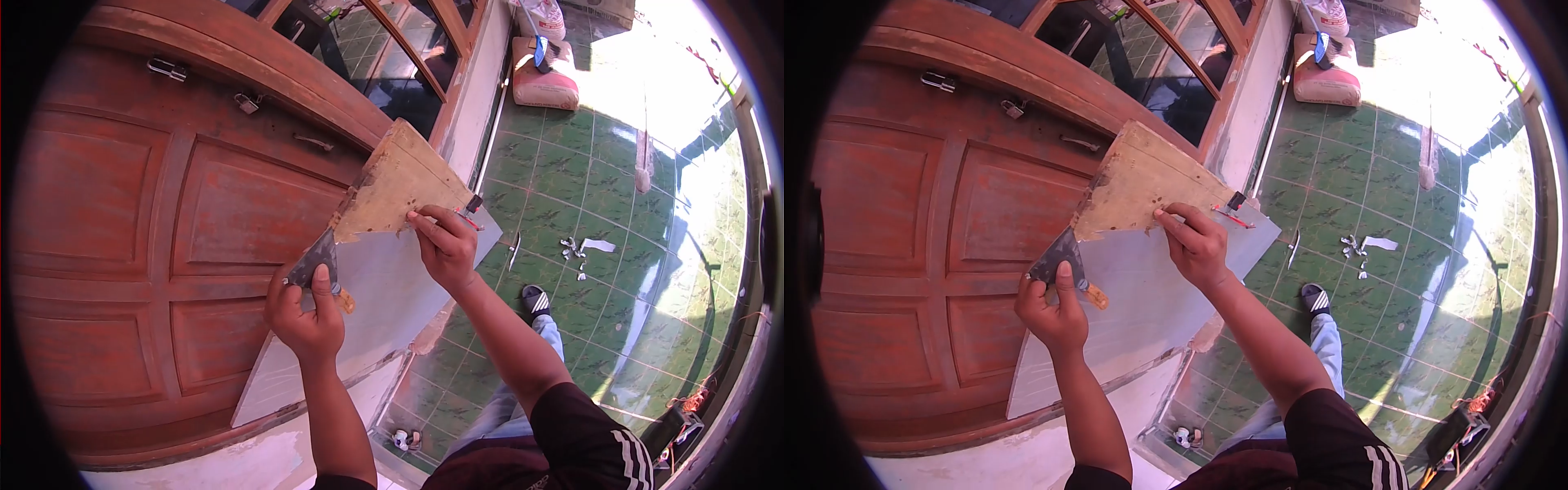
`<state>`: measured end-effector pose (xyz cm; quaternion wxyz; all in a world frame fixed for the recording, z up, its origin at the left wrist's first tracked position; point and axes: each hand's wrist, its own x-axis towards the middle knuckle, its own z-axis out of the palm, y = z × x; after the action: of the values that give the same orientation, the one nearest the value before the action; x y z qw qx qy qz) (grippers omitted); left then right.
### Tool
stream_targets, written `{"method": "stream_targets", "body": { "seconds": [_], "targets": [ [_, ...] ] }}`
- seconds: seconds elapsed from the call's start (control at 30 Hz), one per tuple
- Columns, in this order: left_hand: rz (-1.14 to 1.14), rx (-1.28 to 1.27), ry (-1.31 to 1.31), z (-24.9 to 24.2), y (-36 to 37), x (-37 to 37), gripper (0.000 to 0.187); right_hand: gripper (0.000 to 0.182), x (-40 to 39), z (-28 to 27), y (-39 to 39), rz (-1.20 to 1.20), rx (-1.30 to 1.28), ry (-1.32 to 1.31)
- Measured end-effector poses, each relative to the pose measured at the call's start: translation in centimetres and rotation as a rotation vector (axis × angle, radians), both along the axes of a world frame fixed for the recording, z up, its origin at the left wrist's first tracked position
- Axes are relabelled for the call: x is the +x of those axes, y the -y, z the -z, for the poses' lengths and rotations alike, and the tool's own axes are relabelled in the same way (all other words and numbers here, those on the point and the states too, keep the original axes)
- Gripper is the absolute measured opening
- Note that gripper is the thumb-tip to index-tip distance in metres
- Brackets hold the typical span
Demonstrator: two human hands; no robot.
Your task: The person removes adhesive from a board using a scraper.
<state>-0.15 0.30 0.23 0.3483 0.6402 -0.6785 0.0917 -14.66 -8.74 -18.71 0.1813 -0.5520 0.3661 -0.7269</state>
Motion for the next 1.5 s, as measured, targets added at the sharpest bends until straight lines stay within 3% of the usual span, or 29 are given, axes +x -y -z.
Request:
{"method": "stream_targets", "body": {
  "seconds": [0.37,0.87,1.5],
  "targets": [
    [0.029,-0.009,0.003,0.2,0.1,0.1,0.021,0.042,-1.9,0.5,1.0,0.000,-0.116,-0.324],
    [0.015,0.013,-0.014,-0.1,0.0,-0.2,0.018,0.024,-2.5,3.3,-1.9,-0.031,0.046,-0.297],
    [0.022,-0.004,0.028,-0.1,0.2,0.0,0.022,0.016,-5.5,8.3,-7.1,-0.006,0.258,-0.285]
  ]
}}
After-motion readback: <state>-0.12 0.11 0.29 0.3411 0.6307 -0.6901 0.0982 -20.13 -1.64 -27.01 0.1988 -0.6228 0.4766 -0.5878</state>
